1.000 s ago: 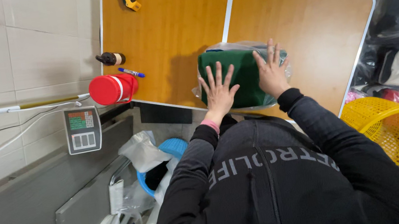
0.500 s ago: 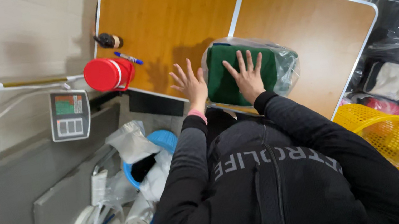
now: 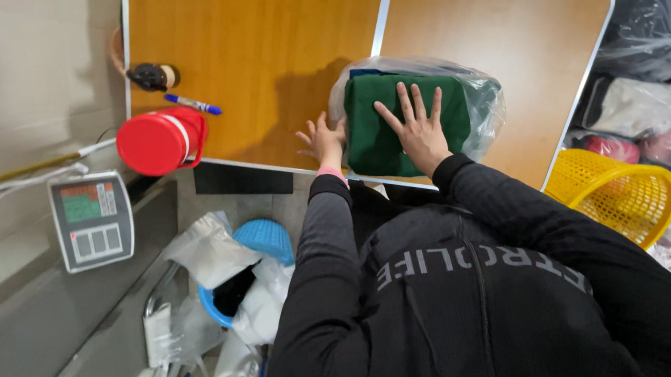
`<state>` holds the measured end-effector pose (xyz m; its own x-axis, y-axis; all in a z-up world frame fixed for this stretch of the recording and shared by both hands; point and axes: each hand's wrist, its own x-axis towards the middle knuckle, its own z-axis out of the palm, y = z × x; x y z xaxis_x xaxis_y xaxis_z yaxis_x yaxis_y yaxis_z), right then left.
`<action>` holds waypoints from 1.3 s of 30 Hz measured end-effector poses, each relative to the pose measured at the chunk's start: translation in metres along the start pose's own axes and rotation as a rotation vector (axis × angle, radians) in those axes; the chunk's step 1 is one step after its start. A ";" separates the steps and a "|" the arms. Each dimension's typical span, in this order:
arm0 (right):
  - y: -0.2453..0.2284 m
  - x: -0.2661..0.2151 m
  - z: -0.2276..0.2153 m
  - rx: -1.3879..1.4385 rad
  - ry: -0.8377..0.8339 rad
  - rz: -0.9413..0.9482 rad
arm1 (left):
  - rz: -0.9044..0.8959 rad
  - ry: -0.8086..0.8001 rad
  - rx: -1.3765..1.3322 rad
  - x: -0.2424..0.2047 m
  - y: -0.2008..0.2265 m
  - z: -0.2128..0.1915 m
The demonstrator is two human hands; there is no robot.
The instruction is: The person folds several pieces of clothing on a table, stacks them, and places the stack into a clear plastic bag. They then seal the bag and mark it with a marker.
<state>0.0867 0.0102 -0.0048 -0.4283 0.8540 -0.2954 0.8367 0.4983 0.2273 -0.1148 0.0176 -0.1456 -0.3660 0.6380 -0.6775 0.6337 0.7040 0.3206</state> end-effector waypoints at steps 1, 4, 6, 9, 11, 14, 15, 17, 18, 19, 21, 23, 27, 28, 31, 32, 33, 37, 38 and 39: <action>0.000 0.000 0.000 -0.036 0.042 0.004 | -0.045 -0.052 0.011 0.002 0.002 0.001; -0.001 0.001 -0.004 0.064 -0.036 0.003 | 0.006 0.014 -0.065 0.007 -0.003 -0.001; 0.000 0.005 -0.008 0.102 -0.077 -0.005 | 0.097 0.060 -0.117 0.011 -0.013 -0.006; 0.004 0.000 -0.011 0.179 -0.131 -0.001 | 0.192 0.155 -0.188 0.002 -0.023 -0.002; 0.000 0.002 -0.010 0.205 -0.112 0.001 | 0.237 0.187 -0.312 -0.002 -0.034 -0.004; -0.002 0.003 -0.005 0.168 -0.027 0.006 | 0.305 0.206 -0.553 -0.013 -0.042 -0.002; -0.002 0.002 -0.003 0.156 -0.007 0.004 | 0.324 0.246 -0.577 -0.020 -0.046 0.000; 0.001 0.003 0.000 0.134 0.017 0.002 | 0.318 0.285 -0.657 -0.031 -0.047 0.004; -0.001 0.002 0.002 0.129 0.017 0.002 | 0.291 0.280 -0.705 -0.037 -0.050 0.004; -0.002 0.002 0.003 0.124 0.017 0.002 | 0.263 0.276 -0.754 -0.040 -0.051 0.004; -0.003 0.002 0.004 0.161 0.004 0.006 | 0.331 0.368 -0.688 -0.041 -0.048 0.001; -0.003 0.006 0.005 0.186 -0.010 0.010 | 0.428 0.450 -0.632 -0.037 -0.041 -0.002; -0.005 0.007 0.007 0.182 -0.007 0.020 | 0.484 0.498 -0.580 -0.029 -0.025 -0.008; -0.005 0.008 0.008 0.169 0.004 0.022 | 0.452 0.486 -0.582 -0.025 -0.021 -0.008; -0.007 0.010 0.014 0.164 -0.010 0.028 | 0.280 0.426 -0.770 -0.018 -0.009 -0.005; -0.008 0.012 0.016 0.144 -0.002 0.034 | 0.276 0.425 -0.814 -0.017 -0.007 -0.003; -0.009 0.015 0.017 0.124 0.006 0.040 | 0.271 0.424 -0.858 -0.016 -0.006 -0.003; -0.011 0.020 0.023 0.077 -0.007 0.048 | 0.375 0.336 -1.012 -0.016 -0.008 -0.006; -0.012 0.020 0.024 0.086 0.002 0.053 | 0.438 0.319 -0.985 -0.017 -0.009 -0.008; -0.012 0.020 0.025 0.095 0.011 0.058 | 0.500 0.301 -0.957 -0.018 -0.010 -0.012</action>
<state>0.0764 0.0175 -0.0363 -0.3817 0.8829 -0.2736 0.8884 0.4321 0.1549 -0.1229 0.0026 -0.1284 -0.4489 0.8744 -0.1842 0.0174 0.2146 0.9765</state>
